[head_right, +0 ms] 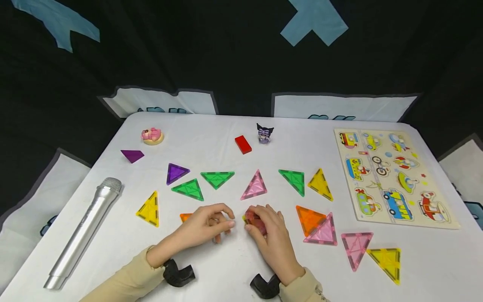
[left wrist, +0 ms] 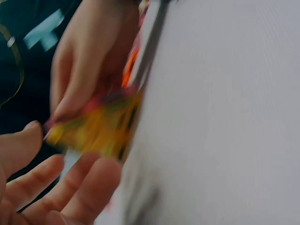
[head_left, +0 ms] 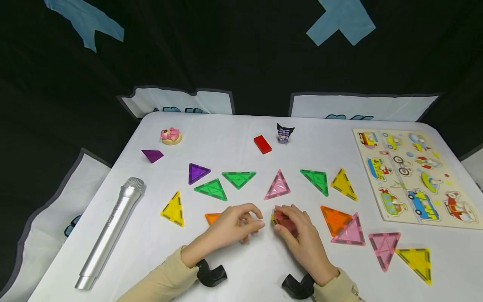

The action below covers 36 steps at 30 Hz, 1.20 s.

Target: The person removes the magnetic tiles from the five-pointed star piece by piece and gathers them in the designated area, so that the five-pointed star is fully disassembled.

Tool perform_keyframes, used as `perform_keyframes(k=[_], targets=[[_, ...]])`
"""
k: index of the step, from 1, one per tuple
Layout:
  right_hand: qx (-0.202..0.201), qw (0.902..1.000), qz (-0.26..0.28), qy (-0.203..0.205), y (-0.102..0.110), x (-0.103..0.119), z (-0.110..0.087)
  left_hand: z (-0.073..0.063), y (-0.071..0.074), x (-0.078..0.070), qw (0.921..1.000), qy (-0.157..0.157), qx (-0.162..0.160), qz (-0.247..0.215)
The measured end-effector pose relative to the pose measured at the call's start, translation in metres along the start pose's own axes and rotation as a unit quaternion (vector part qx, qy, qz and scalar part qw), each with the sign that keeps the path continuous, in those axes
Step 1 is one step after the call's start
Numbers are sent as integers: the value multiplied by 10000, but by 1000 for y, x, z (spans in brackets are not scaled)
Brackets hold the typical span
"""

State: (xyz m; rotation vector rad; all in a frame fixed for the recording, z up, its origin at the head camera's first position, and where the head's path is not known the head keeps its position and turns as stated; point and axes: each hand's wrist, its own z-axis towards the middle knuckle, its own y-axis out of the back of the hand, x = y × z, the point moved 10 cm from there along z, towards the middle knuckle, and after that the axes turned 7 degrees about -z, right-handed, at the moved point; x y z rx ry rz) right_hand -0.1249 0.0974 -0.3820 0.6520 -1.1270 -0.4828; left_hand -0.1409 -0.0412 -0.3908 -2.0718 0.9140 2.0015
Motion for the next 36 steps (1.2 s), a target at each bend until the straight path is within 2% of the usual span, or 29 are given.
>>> perform_keyframes(k=[4,7,11,14,20,22,24,28,31,36], targets=[[280,9995,-42,133,-4,-1,-1,14,-17,-1,9997,-209,-132,-12],[436,9987,-81,249,-6,-1,-3,17,-19,0,9990,-312,-322,56],[414,9987,-51,282,-3,-2,-4,17,-20,-4,9976,-572,-378,-103],[413,9989,56,225,-3,-3,-4,16,-19,-11,9957,-763,-468,-216],[393,9991,181,48,-3,-6,-3,3,-7,-41,9928,-821,-760,-435],[335,9992,228,29,-2,-7,-3,2,-4,-36,9926,-805,-760,-494],[291,9992,275,19,0,-7,-3,2,-1,-24,9936,-735,-692,-511],[242,9994,231,21,2,-6,-3,-2,1,3,9980,-316,-454,-292],[240,9996,173,2,3,-6,-2,-8,1,9,9997,-16,-144,-189],[222,9997,137,-14,5,-7,-2,-14,-11,8,9971,189,672,310]])
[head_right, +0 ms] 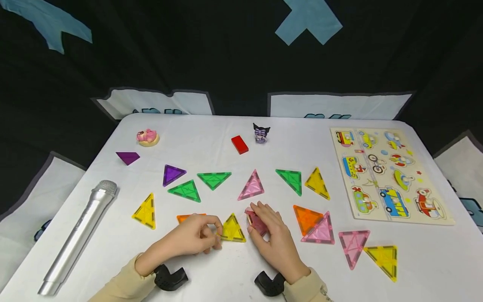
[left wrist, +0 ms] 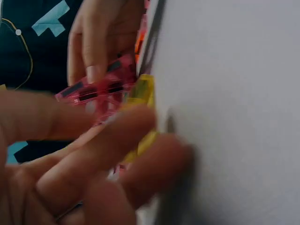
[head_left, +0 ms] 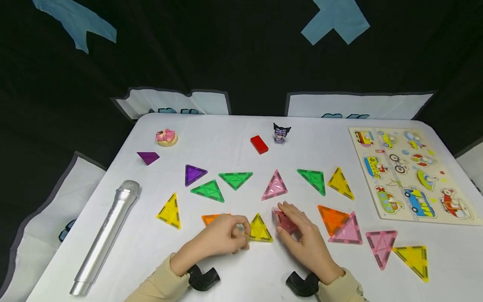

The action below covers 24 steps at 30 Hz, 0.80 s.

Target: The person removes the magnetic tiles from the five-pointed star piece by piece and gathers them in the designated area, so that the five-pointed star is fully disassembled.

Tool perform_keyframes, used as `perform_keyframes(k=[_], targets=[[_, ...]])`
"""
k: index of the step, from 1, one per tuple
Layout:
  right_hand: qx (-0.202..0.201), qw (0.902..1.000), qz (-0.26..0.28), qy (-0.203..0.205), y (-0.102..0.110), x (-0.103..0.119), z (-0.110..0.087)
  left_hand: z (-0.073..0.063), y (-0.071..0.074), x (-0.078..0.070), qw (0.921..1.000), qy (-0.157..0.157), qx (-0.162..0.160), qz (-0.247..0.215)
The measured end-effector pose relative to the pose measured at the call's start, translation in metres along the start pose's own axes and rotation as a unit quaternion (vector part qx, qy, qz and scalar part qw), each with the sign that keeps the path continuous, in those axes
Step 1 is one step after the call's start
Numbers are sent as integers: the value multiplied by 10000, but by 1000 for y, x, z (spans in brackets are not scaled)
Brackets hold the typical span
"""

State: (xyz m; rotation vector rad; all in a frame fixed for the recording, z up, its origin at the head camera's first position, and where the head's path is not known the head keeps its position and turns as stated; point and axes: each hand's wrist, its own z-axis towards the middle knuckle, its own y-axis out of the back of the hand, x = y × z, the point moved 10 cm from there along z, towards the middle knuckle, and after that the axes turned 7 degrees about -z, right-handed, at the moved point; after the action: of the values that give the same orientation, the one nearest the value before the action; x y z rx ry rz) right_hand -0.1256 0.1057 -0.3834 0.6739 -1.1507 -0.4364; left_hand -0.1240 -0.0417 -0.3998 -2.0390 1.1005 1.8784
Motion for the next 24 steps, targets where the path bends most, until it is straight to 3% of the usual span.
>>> perform_keyframes(k=[3,5,8,13,20,22,24], targets=[[-2,10000,-46,17,1,0,0,2,-7,-2,9995,76,235,193],[-8,10000,-57,33,2,-1,0,8,-8,-3,9998,118,125,46],[-33,10000,-35,55,2,-1,2,20,-6,-6,9982,137,-244,-528],[-60,9999,79,67,0,-2,3,42,-10,-5,9864,164,-650,-1500],[-45,9999,20,155,-4,0,2,52,-13,1,9613,378,-895,-2579],[-13,9999,-25,119,-5,-1,1,53,-12,1,9592,369,-922,-2648],[87,9999,-36,65,-7,-1,1,52,-11,3,9620,428,-978,-2511]])
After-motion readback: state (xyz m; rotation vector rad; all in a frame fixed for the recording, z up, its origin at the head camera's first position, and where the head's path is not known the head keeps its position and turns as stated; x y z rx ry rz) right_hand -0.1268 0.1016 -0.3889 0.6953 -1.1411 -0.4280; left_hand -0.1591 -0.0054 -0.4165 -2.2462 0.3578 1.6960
